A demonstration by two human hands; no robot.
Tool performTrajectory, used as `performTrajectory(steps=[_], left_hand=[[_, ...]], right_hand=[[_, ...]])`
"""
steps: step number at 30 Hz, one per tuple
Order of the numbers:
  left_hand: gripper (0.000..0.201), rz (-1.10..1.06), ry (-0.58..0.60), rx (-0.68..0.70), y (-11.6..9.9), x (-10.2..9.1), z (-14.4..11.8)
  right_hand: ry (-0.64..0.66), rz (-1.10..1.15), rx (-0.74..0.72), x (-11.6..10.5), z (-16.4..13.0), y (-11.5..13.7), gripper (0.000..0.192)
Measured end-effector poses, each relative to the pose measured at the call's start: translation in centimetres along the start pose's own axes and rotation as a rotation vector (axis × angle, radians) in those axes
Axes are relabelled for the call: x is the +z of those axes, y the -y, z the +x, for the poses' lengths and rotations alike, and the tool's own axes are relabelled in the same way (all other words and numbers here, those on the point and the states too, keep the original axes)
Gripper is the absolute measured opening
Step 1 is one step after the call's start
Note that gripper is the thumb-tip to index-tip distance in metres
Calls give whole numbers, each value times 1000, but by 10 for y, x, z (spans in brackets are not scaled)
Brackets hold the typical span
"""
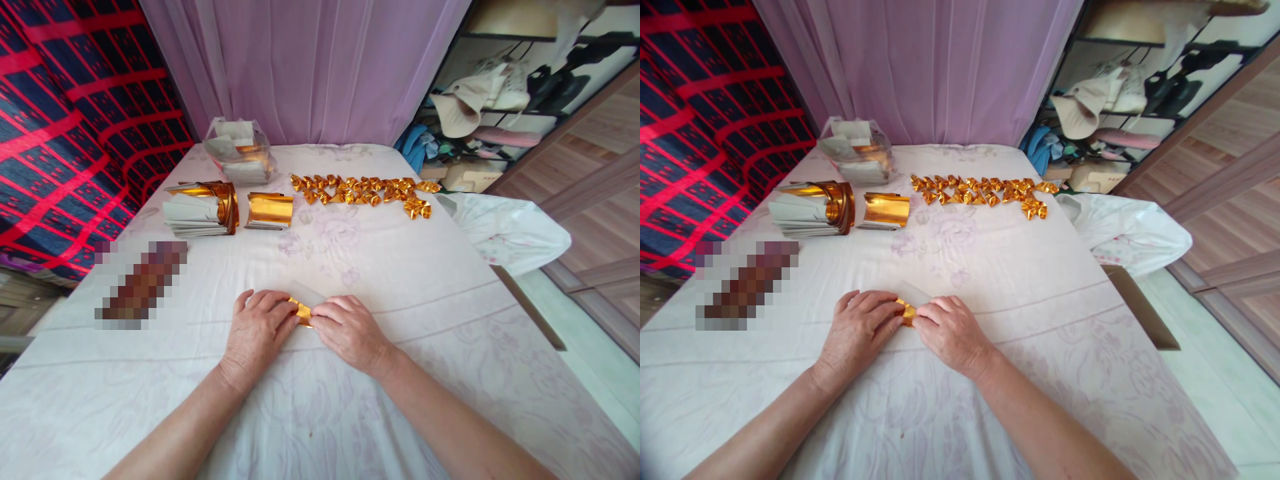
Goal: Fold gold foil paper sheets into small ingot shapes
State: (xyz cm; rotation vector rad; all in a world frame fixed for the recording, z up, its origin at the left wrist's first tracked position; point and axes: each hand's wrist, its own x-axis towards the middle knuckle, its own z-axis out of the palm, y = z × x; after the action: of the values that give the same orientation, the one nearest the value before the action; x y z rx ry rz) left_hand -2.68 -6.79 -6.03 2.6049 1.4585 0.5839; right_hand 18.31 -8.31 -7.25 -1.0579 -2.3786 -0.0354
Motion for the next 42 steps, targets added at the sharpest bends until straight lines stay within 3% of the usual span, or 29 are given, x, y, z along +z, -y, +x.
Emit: performTrajectory(steps=[5,14,23,42], left_hand=[[15,-19,14,-33,-2,1,-1],[14,-53,21,-50,-2,1,-1],[16,-51,26,-43,-1,3,-2],[18,-54,34,-47,-1,3,-2]], right_hand=[[19,-4,36,1,0,4,13],[23,-7,236,9,2,5,18],[137,-92,371,12,8,8,16],[126,-127,416,13,11,10,14]])
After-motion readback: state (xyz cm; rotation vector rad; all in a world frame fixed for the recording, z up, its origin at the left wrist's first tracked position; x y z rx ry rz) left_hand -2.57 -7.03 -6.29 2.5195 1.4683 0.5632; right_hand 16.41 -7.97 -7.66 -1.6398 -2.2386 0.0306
